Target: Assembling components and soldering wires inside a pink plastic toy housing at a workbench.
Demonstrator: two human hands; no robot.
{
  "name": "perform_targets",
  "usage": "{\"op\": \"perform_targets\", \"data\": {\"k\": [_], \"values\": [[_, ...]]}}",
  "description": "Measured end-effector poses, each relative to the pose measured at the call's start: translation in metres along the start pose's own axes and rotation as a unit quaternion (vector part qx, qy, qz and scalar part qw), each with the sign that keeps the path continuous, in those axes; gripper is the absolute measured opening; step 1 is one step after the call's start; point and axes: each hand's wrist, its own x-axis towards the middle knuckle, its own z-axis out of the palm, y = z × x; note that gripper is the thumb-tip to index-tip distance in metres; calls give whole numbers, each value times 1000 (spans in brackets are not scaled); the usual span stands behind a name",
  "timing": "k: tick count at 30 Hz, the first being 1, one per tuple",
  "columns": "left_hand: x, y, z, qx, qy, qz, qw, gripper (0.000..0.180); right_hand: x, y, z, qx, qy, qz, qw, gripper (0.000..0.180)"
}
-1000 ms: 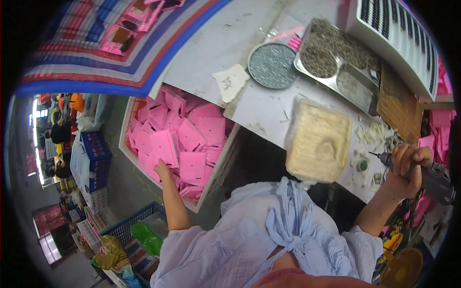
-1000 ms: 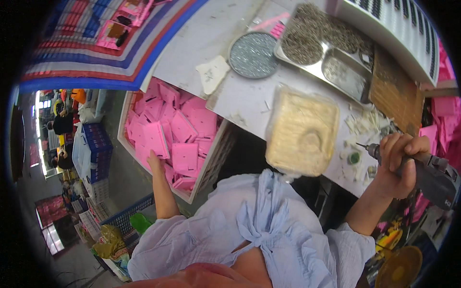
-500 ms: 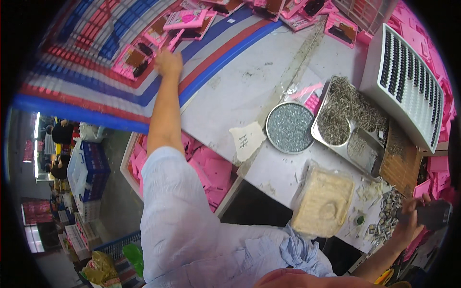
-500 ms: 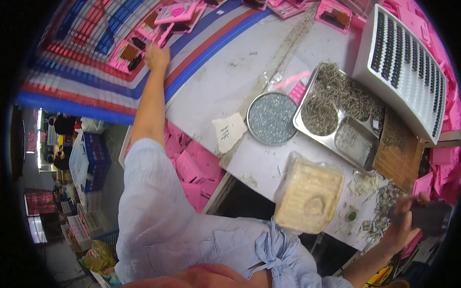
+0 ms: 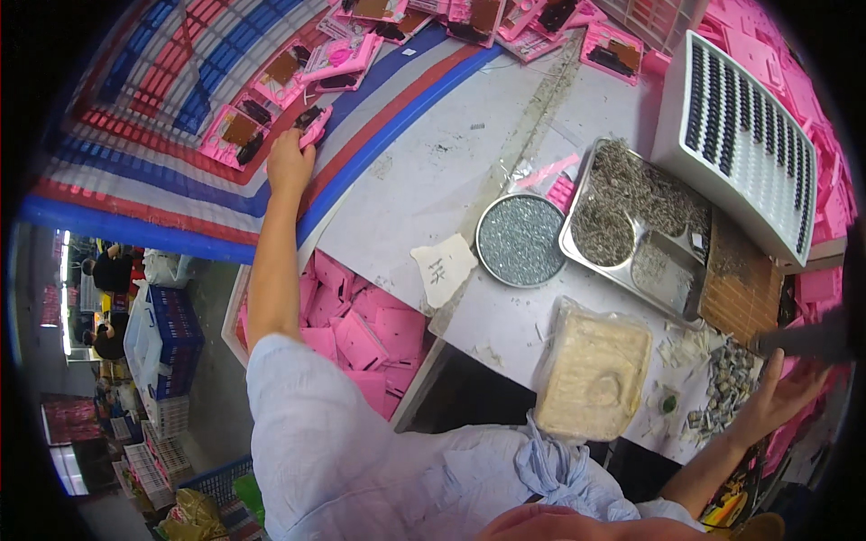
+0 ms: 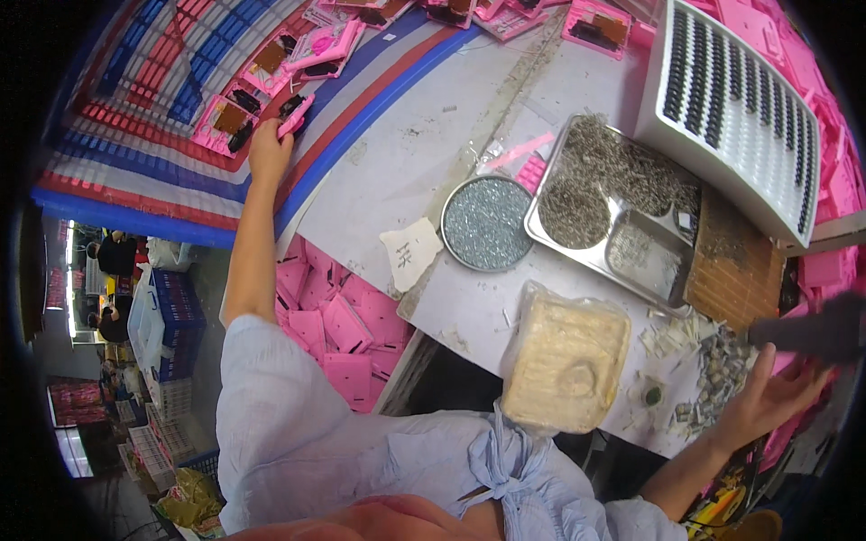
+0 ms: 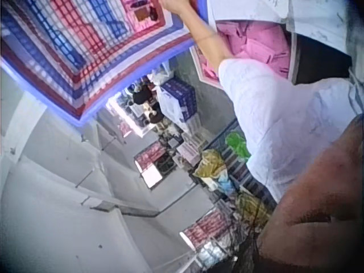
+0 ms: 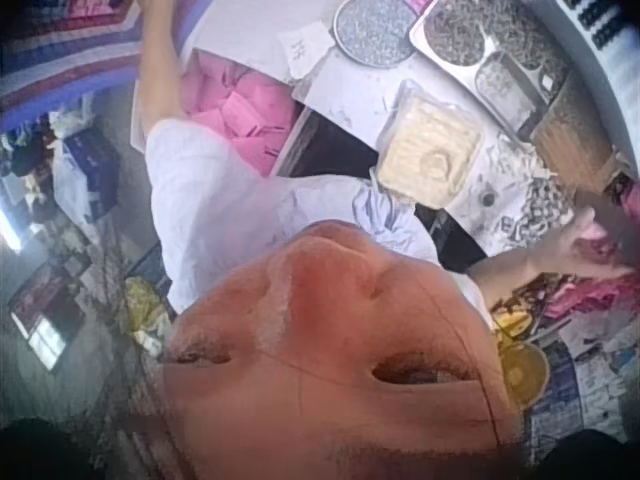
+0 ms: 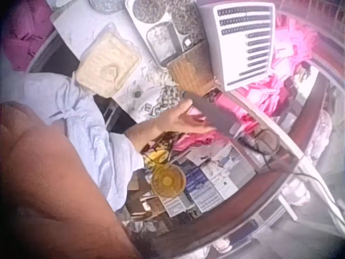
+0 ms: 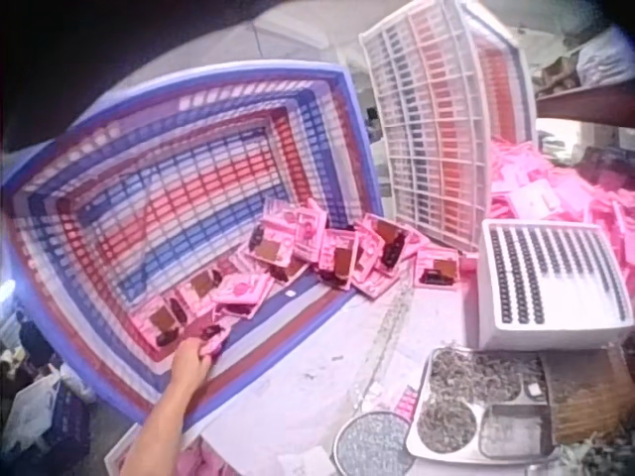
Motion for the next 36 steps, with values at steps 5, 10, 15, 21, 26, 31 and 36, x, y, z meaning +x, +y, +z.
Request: {"op": "perform_targets", "data": {"k": [5, 10, 15, 21, 26, 31, 36], "values": [[-81, 150, -146, -157, 5, 51, 986, 21, -76, -76, 37, 297, -433, 90, 846, 43], [-185, 282, -212, -330, 2, 255, 909, 30, -147, -107, 111, 500, -439, 570, 482, 49], [-240, 350, -219, -416, -85, 370, 826, 34, -140, -63, 91, 473, -458, 505, 558, 41], [-285, 401, -186, -471, -136, 408, 770, 33, -127, -28, 33, 195, -501, 335, 774, 32], [-297, 406, -177, -443, -185, 424, 768, 38, -125, -24, 23, -158, -500, 44, 850, 38], [-294, 409, -176, -450, -216, 417, 759, 38, -121, -7, 33, -122, -475, -29, 871, 37], [-298, 431, -168, -446, -251, 410, 755, 38, -101, 6, 31, -71, -527, 89, 842, 30]]}}
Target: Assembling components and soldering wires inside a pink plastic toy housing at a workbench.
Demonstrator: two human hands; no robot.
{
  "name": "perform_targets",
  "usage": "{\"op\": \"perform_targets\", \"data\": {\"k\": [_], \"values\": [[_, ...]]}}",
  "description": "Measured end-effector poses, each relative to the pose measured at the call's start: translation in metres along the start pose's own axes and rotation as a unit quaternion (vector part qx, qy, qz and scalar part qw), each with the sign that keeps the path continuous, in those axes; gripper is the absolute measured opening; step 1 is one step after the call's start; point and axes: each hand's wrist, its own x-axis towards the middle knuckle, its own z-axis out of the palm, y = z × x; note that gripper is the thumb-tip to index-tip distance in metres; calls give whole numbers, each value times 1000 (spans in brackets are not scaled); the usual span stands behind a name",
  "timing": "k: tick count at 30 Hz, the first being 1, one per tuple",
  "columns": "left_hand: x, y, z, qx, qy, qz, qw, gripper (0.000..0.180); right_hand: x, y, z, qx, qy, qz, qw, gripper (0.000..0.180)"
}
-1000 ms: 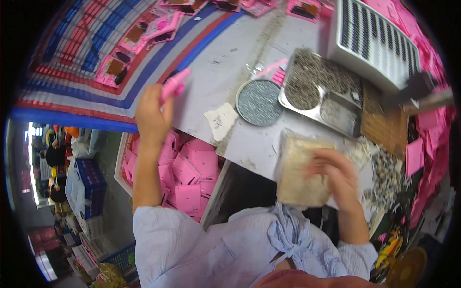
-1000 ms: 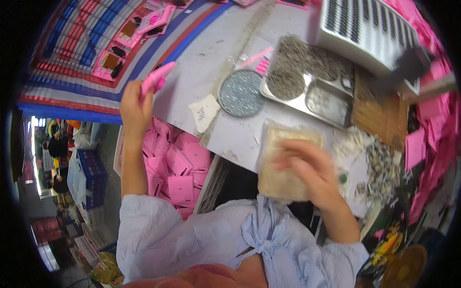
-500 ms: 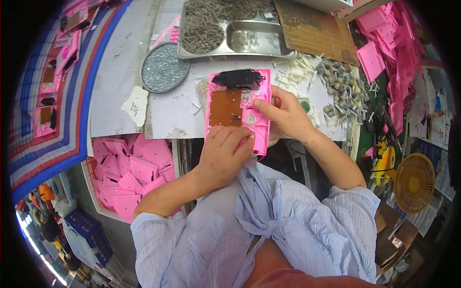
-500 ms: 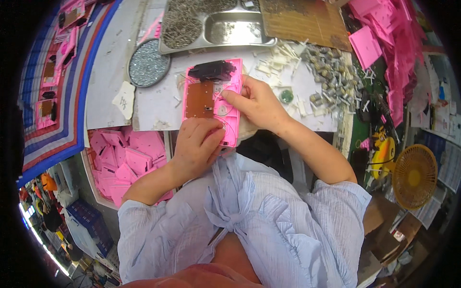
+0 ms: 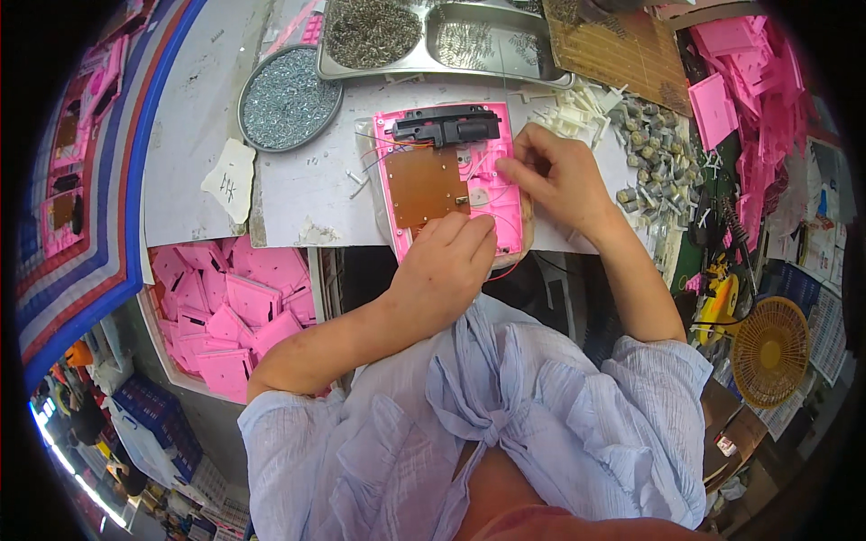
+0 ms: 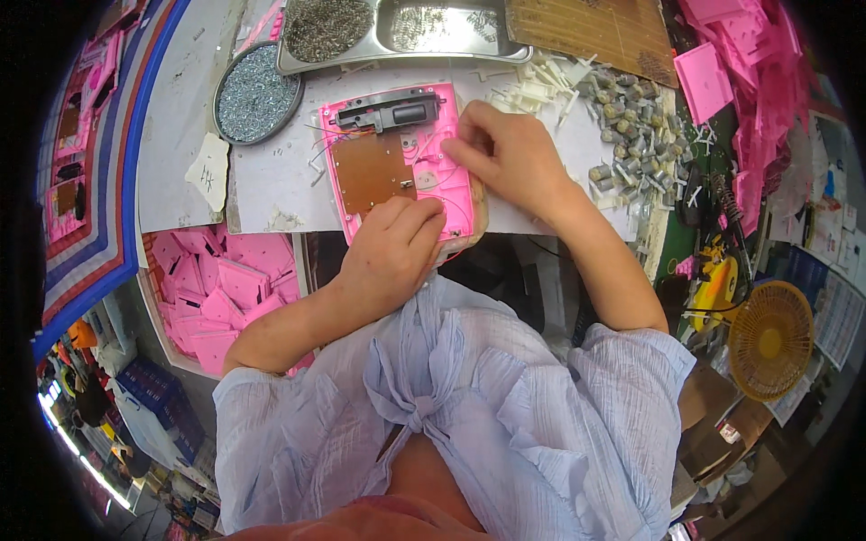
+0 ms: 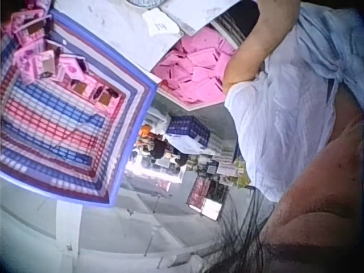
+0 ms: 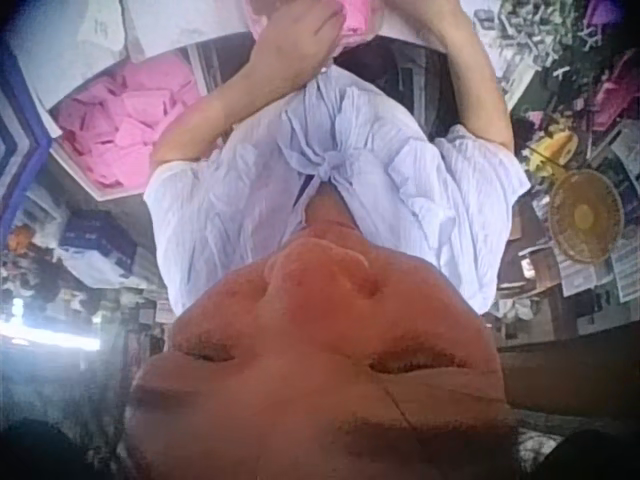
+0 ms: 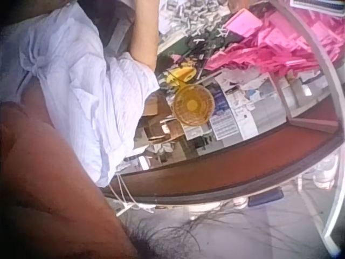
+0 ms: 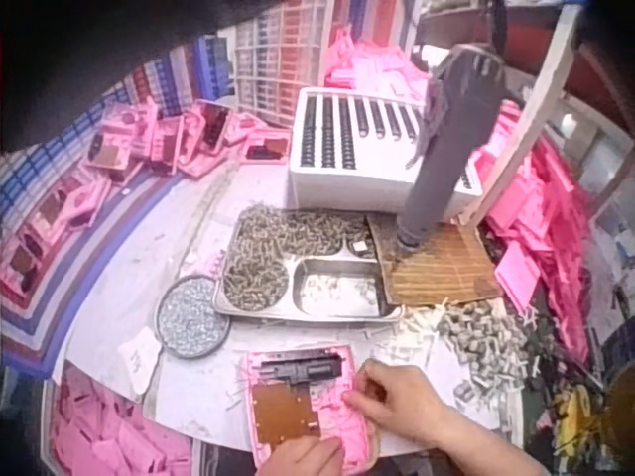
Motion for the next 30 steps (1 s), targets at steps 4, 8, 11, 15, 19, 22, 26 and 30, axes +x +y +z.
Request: {"op": "perform_targets", "data": {"k": [4, 8, 11, 15, 19, 22, 26, 30], "values": [[5, 2, 2, -31, 23, -6, 999, 37, -7, 6, -2, 95, 37, 16, 995, 24], [7, 6, 2, -67, 25, -15, 997, 35, -14, -1, -2, 78, 76, -5, 994, 28], [4, 2, 2, -83, 34, -11, 996, 32, -8, -4, -2, 89, 87, -5, 992, 31], [-3, -10, -1, -81, 35, 26, 996, 29, 6, 1, 3, 65, 104, -4, 992, 37], [-3, -24, -7, -84, 34, 52, 995, 30, 4, 12, 4, 233, 109, 4, 966, 38], [2, -12, -14, -91, 73, -1, 993, 29, -33, -15, -6, 375, 123, 7, 919, 30], [5, 0, -15, -57, -3, 32, 998, 30, -78, -54, -36, 229, -195, -258, 918, 23], [-12, 0, -13, -78, -34, 103, 991, 33, -62, -26, -29, 255, -48, -171, 951, 28]]}}
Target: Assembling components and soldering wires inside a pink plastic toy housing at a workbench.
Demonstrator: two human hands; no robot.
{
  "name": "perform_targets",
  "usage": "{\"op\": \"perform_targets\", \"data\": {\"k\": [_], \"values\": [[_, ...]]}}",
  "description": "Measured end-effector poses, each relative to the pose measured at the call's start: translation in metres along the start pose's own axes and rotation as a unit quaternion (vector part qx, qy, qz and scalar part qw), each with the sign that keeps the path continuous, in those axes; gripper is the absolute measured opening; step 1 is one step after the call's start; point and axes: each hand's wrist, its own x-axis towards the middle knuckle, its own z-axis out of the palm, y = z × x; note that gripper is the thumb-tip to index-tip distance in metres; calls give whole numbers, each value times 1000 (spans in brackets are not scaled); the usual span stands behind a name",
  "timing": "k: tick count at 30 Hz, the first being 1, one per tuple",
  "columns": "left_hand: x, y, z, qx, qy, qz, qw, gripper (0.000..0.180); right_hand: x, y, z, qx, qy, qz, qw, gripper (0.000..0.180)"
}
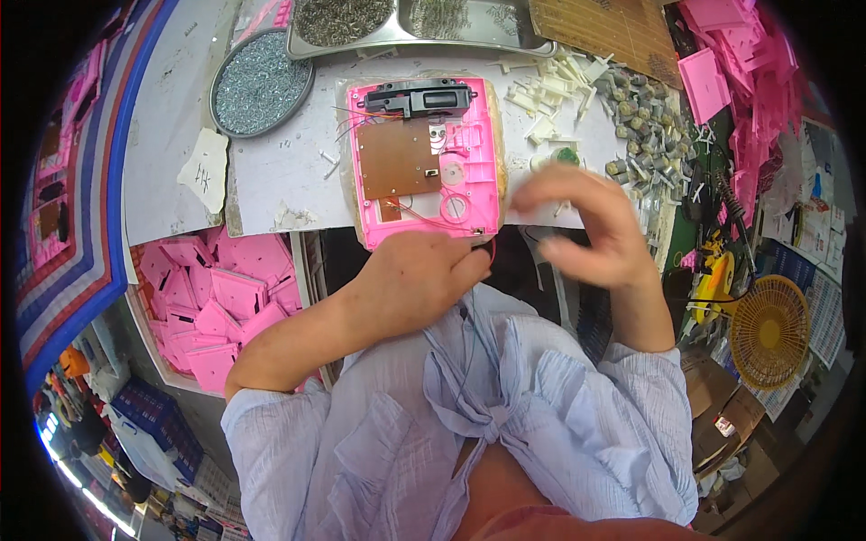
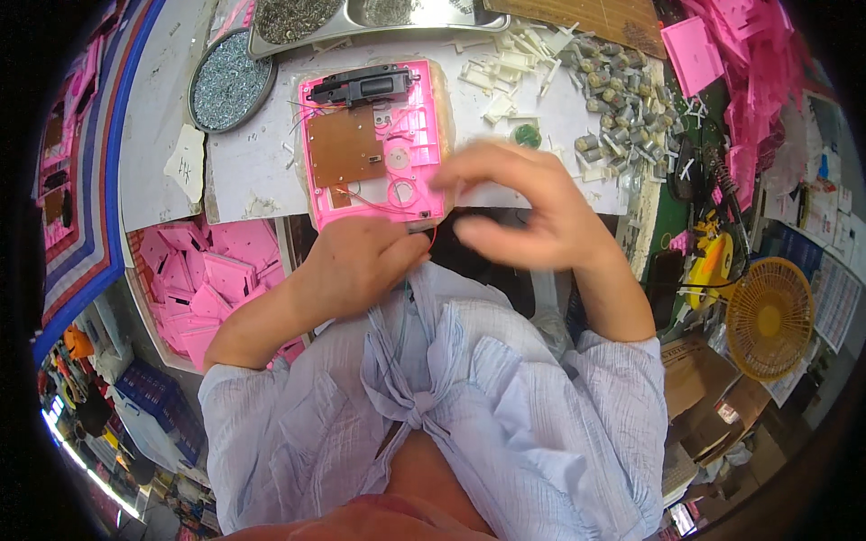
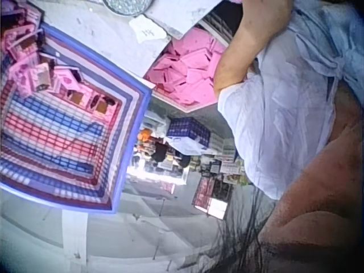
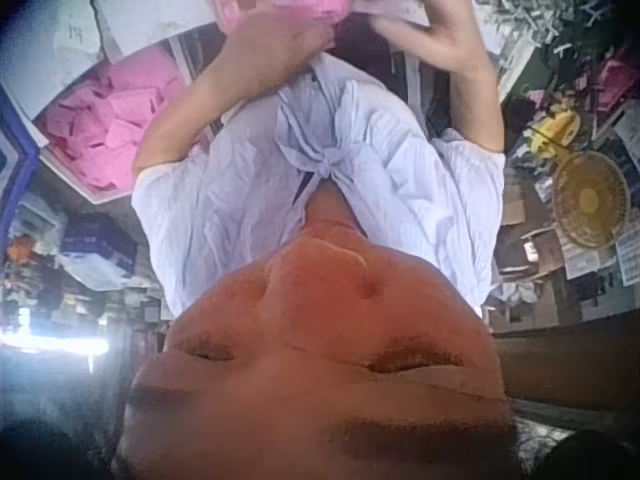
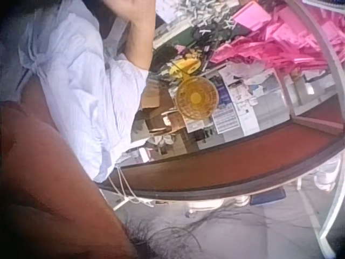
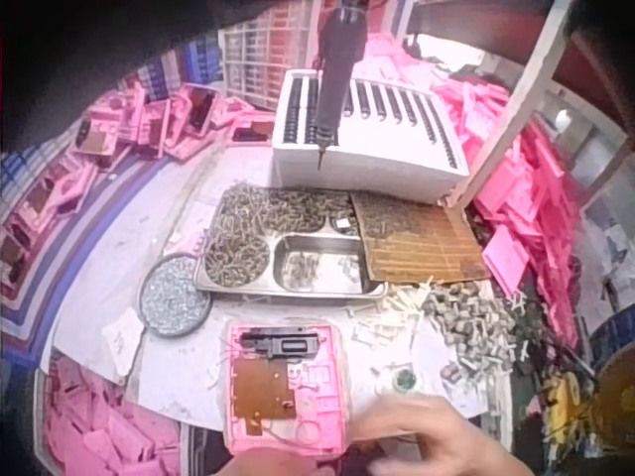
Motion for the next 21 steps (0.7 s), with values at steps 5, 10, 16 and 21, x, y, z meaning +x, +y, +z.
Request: {"op": "perform_targets", "data": {"k": [5, 10, 16, 21], "values": [[-26, 23, -19, -17, -57, -40, 997, 27, 15, 27, 44, -286, -104, -146, 941, 35], [-76, 17, -27, 88, 110, -185, 972, 28, 21, 36, 76, -323, -92, -130, 933, 30], [-113, -3, -7, 60, 212, -299, 928, 6, 39, 33, 103, -359, -57, -164, 917, 28], [-129, 9, 31, 33, 26, -246, 968, 13, 38, 34, 119, -348, -58, -158, 922, 32]]}}
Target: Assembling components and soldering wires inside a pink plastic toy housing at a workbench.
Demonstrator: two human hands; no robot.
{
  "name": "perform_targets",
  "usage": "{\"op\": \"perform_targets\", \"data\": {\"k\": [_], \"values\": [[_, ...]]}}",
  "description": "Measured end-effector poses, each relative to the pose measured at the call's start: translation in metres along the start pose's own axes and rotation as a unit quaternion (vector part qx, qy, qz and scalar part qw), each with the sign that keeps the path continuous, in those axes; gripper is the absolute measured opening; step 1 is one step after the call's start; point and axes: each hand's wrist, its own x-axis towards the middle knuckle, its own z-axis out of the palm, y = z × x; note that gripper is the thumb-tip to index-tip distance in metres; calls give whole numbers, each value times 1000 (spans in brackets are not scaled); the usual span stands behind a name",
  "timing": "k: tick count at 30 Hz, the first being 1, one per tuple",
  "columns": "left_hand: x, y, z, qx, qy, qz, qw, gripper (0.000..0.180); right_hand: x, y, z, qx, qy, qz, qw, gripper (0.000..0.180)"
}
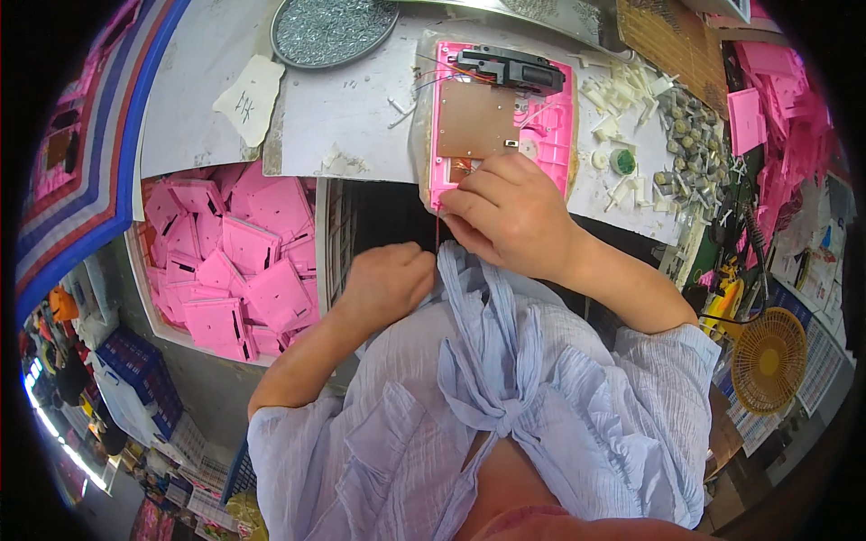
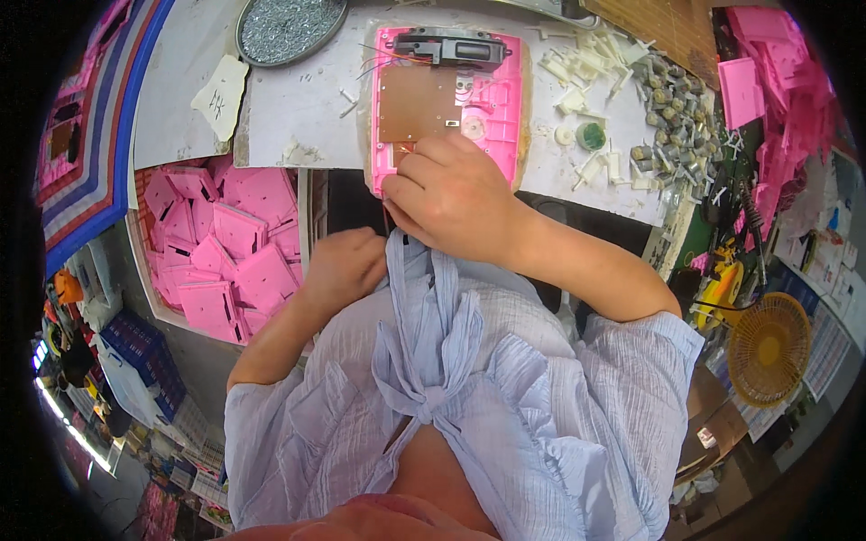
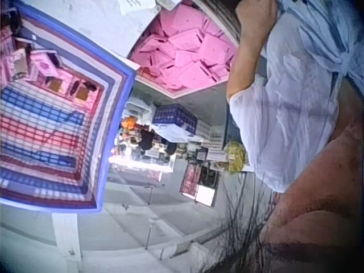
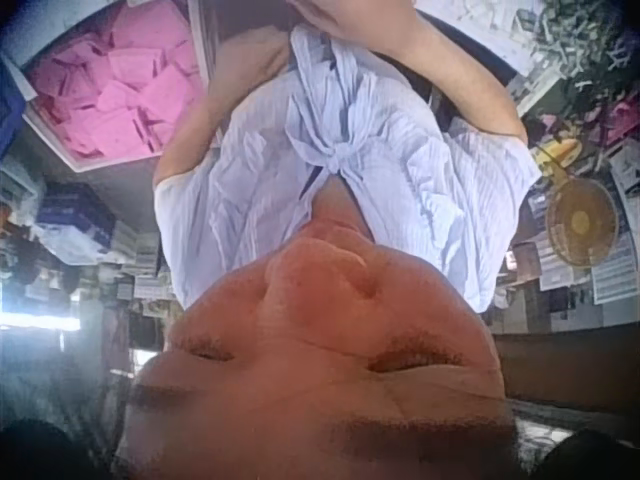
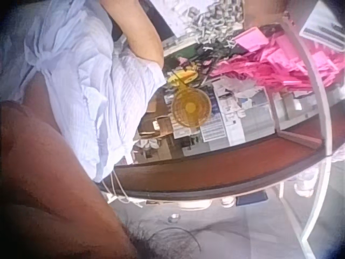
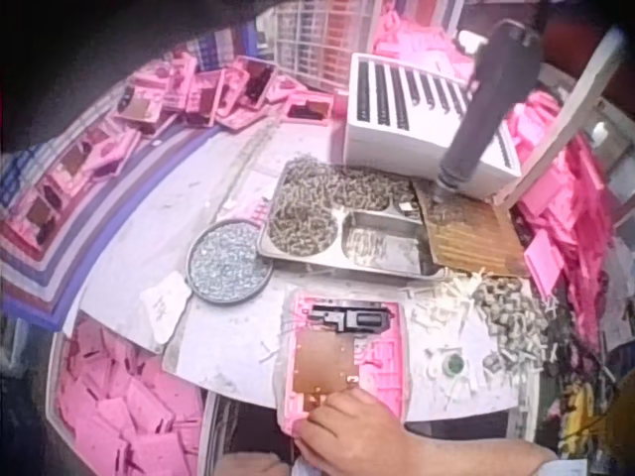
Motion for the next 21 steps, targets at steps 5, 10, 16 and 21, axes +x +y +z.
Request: {"op": "perform_targets", "data": {"k": [5, 10, 16, 21], "values": [[21, -4, -35, -91, -81, 80, 989, 16, 6, -5, 8, -35, 5, 36, 999, 31], [65, -4, -60, -153, 115, 37, 981, 26, 1, -4, 6, -49, -28, 43, 998, 33], [71, -28, -33, -74, 122, 129, 981, 31, -5, 34, -52, 40, 33, 61, 997, 20], [75, -28, -41, -82, 97, 131, 983, 32, 0, 68, -76, -70, 74, 134, 986, 14]]}}
